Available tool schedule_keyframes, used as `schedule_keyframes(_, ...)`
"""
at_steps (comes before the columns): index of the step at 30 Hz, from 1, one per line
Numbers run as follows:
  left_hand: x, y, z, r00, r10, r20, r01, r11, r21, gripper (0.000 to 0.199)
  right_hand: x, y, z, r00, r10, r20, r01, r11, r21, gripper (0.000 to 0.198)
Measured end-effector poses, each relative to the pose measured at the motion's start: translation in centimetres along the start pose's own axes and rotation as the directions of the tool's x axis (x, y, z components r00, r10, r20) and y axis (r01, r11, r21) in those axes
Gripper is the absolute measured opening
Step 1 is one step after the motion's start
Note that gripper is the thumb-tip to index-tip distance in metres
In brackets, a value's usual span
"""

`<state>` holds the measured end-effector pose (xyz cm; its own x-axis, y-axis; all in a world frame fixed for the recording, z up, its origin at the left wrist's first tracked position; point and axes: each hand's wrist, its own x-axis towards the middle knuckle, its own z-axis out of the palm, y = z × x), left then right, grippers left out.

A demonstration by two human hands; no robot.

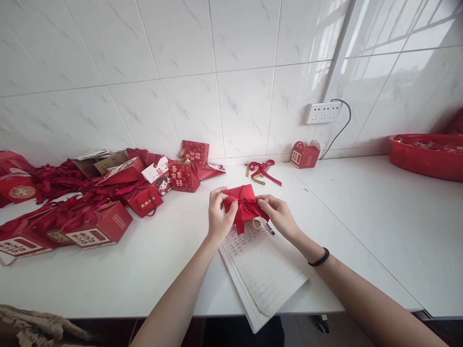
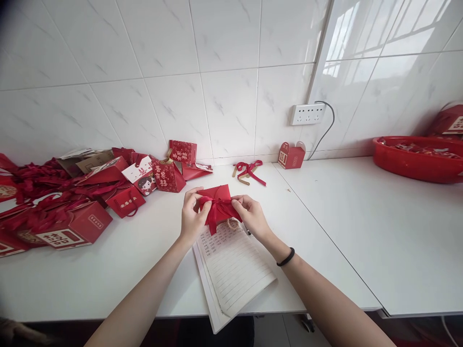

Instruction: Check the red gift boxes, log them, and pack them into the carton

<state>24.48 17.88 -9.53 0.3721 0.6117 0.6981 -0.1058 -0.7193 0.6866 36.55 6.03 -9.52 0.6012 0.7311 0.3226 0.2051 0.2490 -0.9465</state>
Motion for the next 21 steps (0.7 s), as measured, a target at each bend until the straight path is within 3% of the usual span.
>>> schedule_keyframes(6, -0.19, -0.15, 0.27, 0.993, -0.003, -0.121, 0.0, 1.0, -0.023, 0.013, -0.09, 0.28, 0.04, 0.999, -0.032, -0.024, 0.031, 0.999, -0.018, 0.048)
schedule_keyframes(11, -0.12, -0.14, 0.38, 0.989, 0.014, -0.148, -0.016, 1.0, -0.018, 0.012, -0.15, 0.34, 0.0, 0.998, -0.049, -0.029, 0.048, 0.997, -0.055, 0.046)
schedule_keyframes(21, -0.09, -0.35, -0.32, 0.992, 0.125, 0.031, -0.126, 0.991, 0.032, 0.013, -0.09, 0.66, -0.02, 0.999, -0.023, -0.022, 0.024, 0.999, 0.046, 0.049)
